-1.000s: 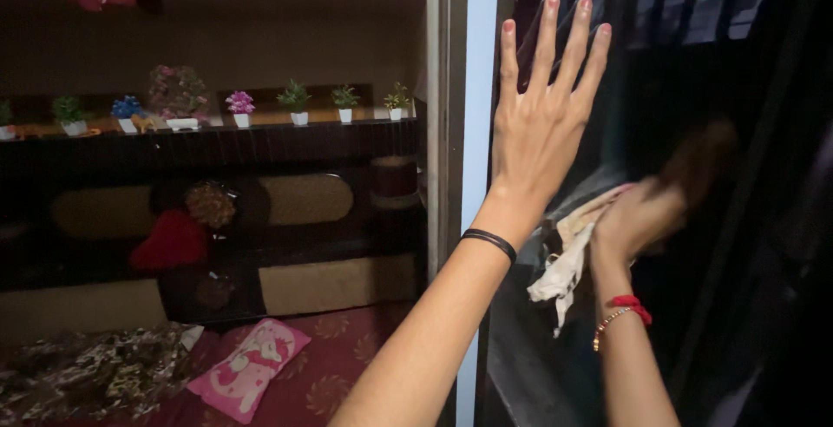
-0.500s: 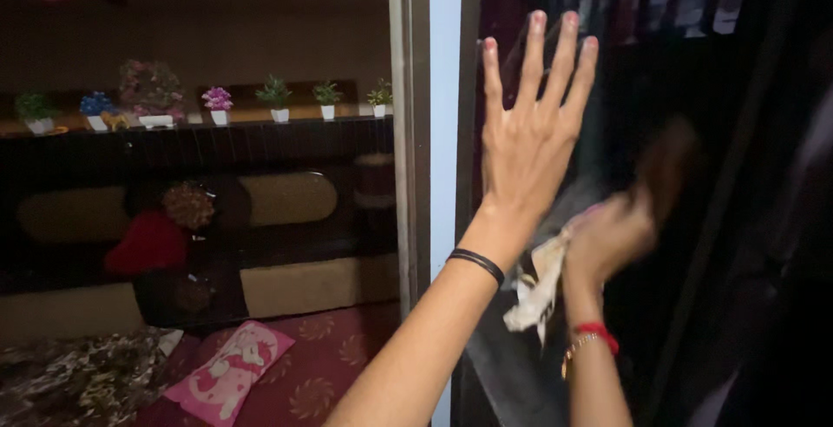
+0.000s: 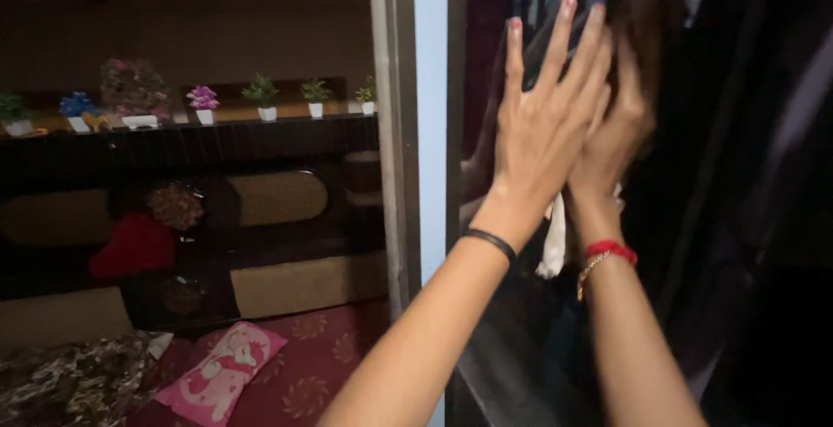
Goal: The person wipes a glass pane of a door using a cloth, moving the cloth across the surface in circular and vertical motions.
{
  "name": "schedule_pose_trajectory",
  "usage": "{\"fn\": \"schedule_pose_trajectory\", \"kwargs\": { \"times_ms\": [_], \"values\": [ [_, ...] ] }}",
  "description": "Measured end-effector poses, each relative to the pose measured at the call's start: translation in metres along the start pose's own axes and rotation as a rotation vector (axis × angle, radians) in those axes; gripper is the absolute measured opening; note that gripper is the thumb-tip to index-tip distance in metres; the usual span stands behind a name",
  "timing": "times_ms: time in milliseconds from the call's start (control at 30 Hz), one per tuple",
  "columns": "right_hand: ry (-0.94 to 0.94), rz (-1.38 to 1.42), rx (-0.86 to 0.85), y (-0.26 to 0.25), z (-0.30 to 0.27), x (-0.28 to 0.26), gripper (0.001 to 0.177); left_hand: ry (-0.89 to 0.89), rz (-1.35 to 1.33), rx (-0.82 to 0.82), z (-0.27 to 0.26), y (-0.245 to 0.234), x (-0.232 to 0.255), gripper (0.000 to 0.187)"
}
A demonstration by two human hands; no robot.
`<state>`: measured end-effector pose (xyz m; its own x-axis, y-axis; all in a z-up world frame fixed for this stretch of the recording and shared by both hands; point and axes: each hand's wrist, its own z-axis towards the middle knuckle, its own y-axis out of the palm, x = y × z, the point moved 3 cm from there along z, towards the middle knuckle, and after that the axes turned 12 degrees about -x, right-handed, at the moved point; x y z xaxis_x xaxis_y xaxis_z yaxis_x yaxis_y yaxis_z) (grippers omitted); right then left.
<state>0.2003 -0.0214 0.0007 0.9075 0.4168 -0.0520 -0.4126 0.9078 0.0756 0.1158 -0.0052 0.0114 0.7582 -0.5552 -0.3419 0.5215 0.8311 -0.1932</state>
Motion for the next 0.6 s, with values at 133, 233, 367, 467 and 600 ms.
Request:
{"fn": "schedule_pose_trajectory", "kwargs": {
  "times_ms": [133,233,367,467,600],
  "values": [
    [-0.034,-0.101,-0.006,-0.012,-0.011,0.011,0.055,-0.012,0.017,0.030,0.007,0.005,0.005,0.053],
    [0.091,-0.126,0.087,-0.020,-0.046,0.035,0.057,-0.003,0.049,0.025,0.009,0.007,0.009,0.054],
    [0.204,-0.193,0.171,-0.024,-0.080,0.061,0.059,0.051,0.017,-0.013,0.010,0.008,0.019,0.047],
    [0.168,-0.327,0.069,-0.017,-0.081,0.095,0.057,0.093,-0.044,-0.029,0.016,0.008,0.030,0.045],
    [0.076,-0.406,-0.211,0.003,-0.037,0.180,0.054,0.109,-0.024,-0.103,0.034,0.013,0.043,0.050]
  ]
}}
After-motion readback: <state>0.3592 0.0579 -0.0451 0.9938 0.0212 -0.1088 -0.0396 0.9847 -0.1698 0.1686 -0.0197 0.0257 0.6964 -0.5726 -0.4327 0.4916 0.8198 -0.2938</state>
